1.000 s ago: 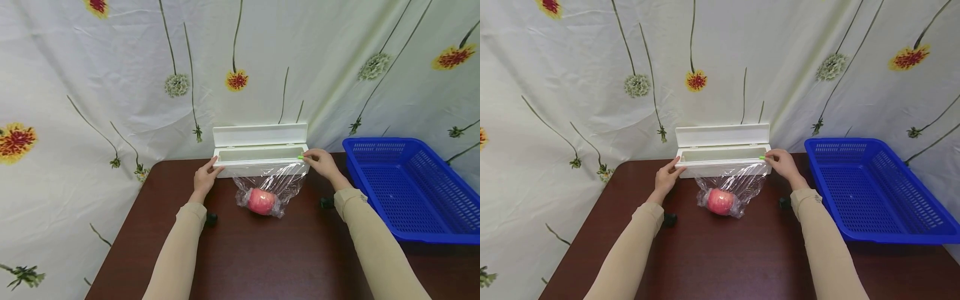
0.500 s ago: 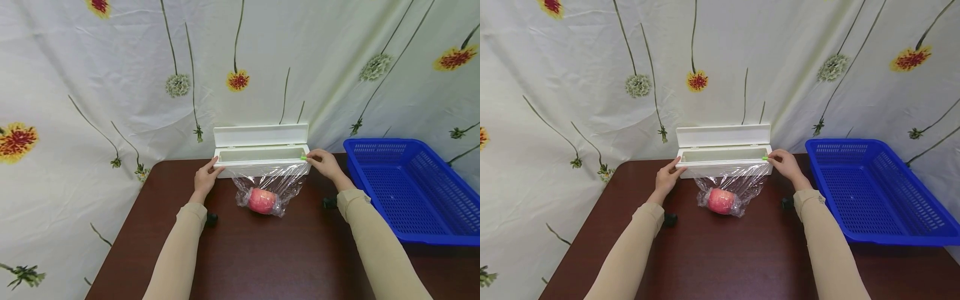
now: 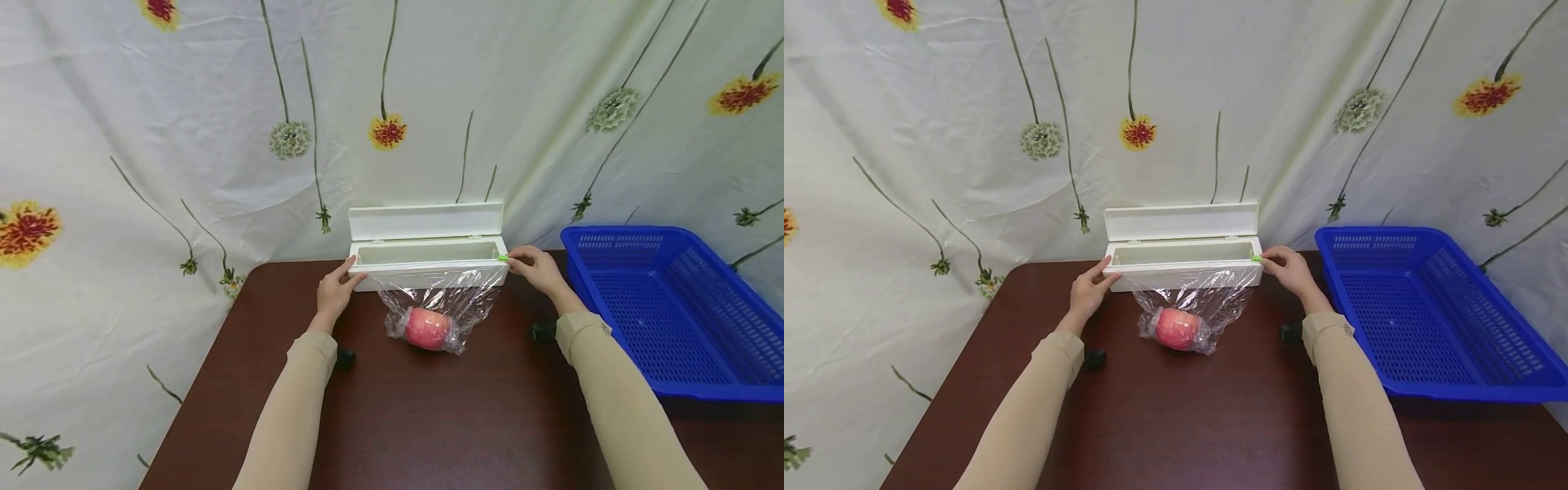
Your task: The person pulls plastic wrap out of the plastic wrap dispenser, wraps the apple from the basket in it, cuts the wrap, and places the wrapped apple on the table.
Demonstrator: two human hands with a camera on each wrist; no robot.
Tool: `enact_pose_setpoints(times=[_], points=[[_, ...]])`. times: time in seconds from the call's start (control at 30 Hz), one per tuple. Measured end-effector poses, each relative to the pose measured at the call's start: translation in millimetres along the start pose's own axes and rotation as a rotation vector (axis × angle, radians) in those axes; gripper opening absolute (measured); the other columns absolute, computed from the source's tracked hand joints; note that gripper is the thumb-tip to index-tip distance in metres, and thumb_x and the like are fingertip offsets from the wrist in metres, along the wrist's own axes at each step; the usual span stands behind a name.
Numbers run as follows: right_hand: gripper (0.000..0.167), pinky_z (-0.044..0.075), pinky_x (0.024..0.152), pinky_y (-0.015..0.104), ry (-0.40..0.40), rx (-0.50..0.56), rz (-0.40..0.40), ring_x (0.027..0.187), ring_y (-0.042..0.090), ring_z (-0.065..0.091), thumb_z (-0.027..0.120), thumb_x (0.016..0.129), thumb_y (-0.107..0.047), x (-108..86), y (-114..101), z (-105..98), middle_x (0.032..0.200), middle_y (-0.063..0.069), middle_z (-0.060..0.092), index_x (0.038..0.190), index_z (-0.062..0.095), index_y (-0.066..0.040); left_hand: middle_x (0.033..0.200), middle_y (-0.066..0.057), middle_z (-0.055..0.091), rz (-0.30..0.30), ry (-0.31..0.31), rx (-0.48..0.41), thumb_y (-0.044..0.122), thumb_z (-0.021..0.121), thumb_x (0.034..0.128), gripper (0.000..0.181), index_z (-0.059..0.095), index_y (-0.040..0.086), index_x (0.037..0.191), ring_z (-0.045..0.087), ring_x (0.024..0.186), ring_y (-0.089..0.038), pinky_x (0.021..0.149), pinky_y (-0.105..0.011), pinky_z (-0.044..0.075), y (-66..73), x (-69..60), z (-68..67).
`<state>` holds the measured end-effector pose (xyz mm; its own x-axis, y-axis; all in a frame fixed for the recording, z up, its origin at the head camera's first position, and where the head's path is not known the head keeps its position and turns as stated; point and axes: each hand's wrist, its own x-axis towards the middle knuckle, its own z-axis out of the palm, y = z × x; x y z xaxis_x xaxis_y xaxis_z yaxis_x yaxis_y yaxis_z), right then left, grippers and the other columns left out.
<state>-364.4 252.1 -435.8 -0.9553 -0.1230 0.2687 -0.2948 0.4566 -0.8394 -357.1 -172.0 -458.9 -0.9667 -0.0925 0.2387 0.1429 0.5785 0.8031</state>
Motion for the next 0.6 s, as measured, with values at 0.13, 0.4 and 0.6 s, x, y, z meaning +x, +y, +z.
enact_pose_setpoints(times=[0.13, 0.4, 0.6], points=[[0.027, 0.052, 0.074, 0.021, 0.015, 0.092, -0.004, 0.083, 0.002, 0.057, 0.058, 0.092, -0.002, -2.9, -5, 1, 0.112, 0.030, 0.052, 0.108, 0.057, 0.019, 0.120, -0.011, 0.062, -0.004, -0.007, -0.020, 0.040, 0.069, 0.0837, 0.058, 0.051, 0.025, 0.136, 0.061, 0.104, -0.026, 0.081, -0.042, 0.048, -0.5, 0.9, -1.2], [0.024, 0.053, 0.072, 0.021, 0.031, 0.096, 0.020, 0.082, 0.006, 0.058, 0.057, 0.091, 0.002, -7.3, -21, 3, 0.109, 0.031, 0.052, 0.106, 0.056, 0.021, 0.140, -0.009, 0.046, -0.035, -0.088, -0.130, 0.041, 0.069, 0.0829, 0.061, 0.048, 0.025, 0.138, 0.057, 0.111, -0.026, 0.084, -0.040, 0.049, -4.7, 6.1, -7.4], [0.028, 0.054, 0.076, 0.031, 0.054, 0.036, 0.051, 0.093, 0.030, 0.062, 0.059, 0.093, -0.010, -1.8, 1, 5, 0.112, 0.025, 0.055, 0.110, 0.059, 0.013, 0.142, -0.008, 0.044, -0.127, -0.130, -0.262, 0.039, 0.068, 0.0845, 0.060, 0.048, 0.023, 0.138, 0.056, 0.110, -0.025, 0.083, -0.034, 0.050, -2.7, 9.6, -8.3]])
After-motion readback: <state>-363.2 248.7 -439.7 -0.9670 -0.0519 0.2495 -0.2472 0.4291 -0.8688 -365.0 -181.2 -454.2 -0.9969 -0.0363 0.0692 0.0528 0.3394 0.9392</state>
